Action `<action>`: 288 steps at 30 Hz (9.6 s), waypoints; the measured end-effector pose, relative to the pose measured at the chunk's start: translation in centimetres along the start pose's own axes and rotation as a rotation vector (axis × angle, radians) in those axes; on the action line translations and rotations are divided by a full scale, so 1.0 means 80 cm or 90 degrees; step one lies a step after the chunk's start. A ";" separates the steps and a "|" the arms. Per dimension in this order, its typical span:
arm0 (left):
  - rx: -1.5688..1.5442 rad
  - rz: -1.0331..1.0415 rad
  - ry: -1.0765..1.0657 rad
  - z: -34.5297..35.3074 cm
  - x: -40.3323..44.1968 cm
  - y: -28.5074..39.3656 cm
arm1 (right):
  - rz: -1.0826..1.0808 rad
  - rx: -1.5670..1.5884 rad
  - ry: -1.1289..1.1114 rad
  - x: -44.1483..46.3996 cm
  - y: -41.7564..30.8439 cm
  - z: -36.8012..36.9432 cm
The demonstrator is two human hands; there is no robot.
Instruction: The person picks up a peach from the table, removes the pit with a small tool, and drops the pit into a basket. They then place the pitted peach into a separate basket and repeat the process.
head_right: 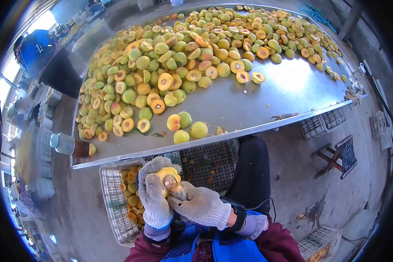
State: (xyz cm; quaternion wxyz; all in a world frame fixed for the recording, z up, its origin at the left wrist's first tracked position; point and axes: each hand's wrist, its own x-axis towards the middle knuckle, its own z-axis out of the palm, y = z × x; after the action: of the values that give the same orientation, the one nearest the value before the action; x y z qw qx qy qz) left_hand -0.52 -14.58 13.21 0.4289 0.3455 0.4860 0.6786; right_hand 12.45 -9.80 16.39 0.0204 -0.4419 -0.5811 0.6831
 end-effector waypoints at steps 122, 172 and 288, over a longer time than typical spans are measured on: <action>-0.255 -0.255 -0.051 -0.023 0.075 -0.040 | -0.032 -0.171 0.140 0.028 0.013 -0.019; 0.642 0.173 -0.408 0.021 0.072 0.021 | 0.040 0.546 -0.328 0.019 0.092 -0.019; -0.207 -0.165 -0.134 -0.057 0.160 -0.082 | -0.142 -0.020 0.009 0.107 0.225 -0.079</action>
State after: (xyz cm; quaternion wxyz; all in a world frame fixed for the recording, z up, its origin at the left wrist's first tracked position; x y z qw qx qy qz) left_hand -8.00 -3.41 6.28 0.6112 0.2752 0.3628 0.6473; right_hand 19.96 -6.13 -2.80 0.0930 -0.3796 -0.6371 0.6643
